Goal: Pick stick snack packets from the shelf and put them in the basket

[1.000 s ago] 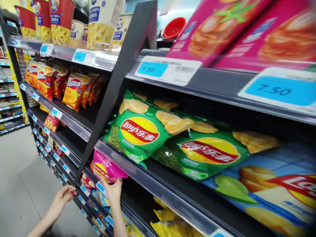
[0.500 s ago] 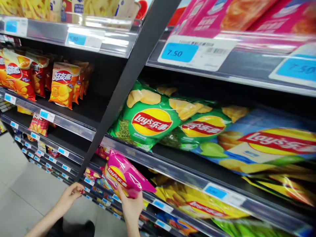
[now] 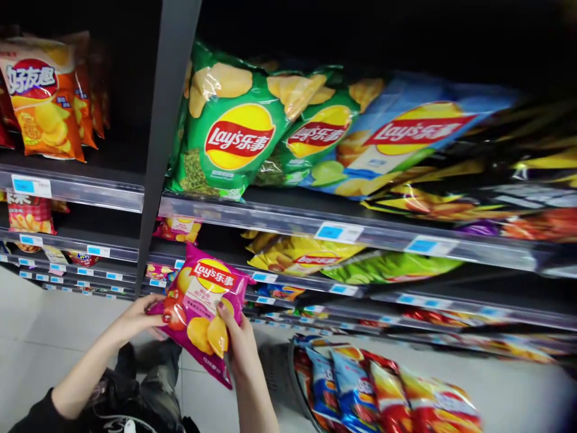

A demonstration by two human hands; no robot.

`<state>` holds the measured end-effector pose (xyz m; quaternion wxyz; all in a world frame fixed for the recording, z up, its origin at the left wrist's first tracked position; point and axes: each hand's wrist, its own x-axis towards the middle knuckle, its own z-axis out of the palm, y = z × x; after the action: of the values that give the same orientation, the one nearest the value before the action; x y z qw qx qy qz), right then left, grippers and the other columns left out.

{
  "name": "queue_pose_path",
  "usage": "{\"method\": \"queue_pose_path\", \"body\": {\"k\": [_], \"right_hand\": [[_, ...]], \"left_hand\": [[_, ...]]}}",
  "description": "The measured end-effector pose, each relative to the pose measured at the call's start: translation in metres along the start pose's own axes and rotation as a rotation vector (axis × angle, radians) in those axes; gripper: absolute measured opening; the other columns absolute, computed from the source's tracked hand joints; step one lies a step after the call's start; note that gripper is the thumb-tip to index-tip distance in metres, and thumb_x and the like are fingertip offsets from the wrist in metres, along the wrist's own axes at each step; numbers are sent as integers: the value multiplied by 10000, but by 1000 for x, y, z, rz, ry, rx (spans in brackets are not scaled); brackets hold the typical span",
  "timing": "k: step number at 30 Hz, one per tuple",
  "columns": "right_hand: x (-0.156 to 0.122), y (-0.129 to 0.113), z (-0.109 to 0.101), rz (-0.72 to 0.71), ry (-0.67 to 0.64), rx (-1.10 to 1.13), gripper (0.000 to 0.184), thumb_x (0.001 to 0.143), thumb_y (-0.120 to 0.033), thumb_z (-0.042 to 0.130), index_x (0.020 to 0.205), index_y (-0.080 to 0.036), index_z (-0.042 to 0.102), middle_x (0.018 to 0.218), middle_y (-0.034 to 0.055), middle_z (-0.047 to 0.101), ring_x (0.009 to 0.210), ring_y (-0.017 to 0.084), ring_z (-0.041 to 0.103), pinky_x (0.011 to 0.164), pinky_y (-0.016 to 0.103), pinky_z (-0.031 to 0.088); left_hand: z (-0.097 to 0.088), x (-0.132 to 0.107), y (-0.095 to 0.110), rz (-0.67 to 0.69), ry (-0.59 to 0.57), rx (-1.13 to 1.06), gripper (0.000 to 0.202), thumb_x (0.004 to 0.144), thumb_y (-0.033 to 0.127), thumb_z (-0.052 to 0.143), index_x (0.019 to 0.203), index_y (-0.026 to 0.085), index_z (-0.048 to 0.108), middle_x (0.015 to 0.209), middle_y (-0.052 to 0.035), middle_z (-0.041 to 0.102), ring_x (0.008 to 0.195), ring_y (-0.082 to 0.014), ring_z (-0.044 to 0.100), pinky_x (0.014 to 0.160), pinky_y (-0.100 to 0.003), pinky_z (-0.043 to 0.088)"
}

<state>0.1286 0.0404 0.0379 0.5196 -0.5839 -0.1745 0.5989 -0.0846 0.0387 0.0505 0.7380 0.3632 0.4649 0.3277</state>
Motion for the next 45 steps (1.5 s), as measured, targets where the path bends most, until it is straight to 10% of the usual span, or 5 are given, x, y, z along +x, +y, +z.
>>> {"method": "queue_pose_path", "body": {"k": [12, 23, 45], "right_hand": [[-47, -17, 7, -12, -140, 98, 402, 669, -425, 688, 979, -205, 558, 1103, 61, 644, 1000, 262, 610, 806, 344, 516], [-44, -9, 16, 52, -187, 131, 568, 578, -434, 754, 1050, -229, 515, 1045, 56, 669, 991, 291, 612, 793, 388, 524], [-45, -8, 22, 52, -158, 134, 600, 588, -456, 734, 1096, -231, 510, 1082, 65, 654, 1013, 298, 600, 780, 383, 535]], "left_hand": [[10, -37, 0, -45, 14, -73, 483, 683, 388, 673, 1059, 111, 549, 883, -130, 694, 719, -241, 672, 625, -338, 551], [14, -50, 8, 147, 168, 45, 703, 465, 230, 819, 1101, 166, 527, 1017, -88, 676, 927, -278, 617, 772, -366, 511], [10, -55, 15, 215, 84, 193, 671, 564, 183, 769, 1163, 243, 473, 1099, -46, 637, 990, -242, 598, 852, -337, 463]]}}
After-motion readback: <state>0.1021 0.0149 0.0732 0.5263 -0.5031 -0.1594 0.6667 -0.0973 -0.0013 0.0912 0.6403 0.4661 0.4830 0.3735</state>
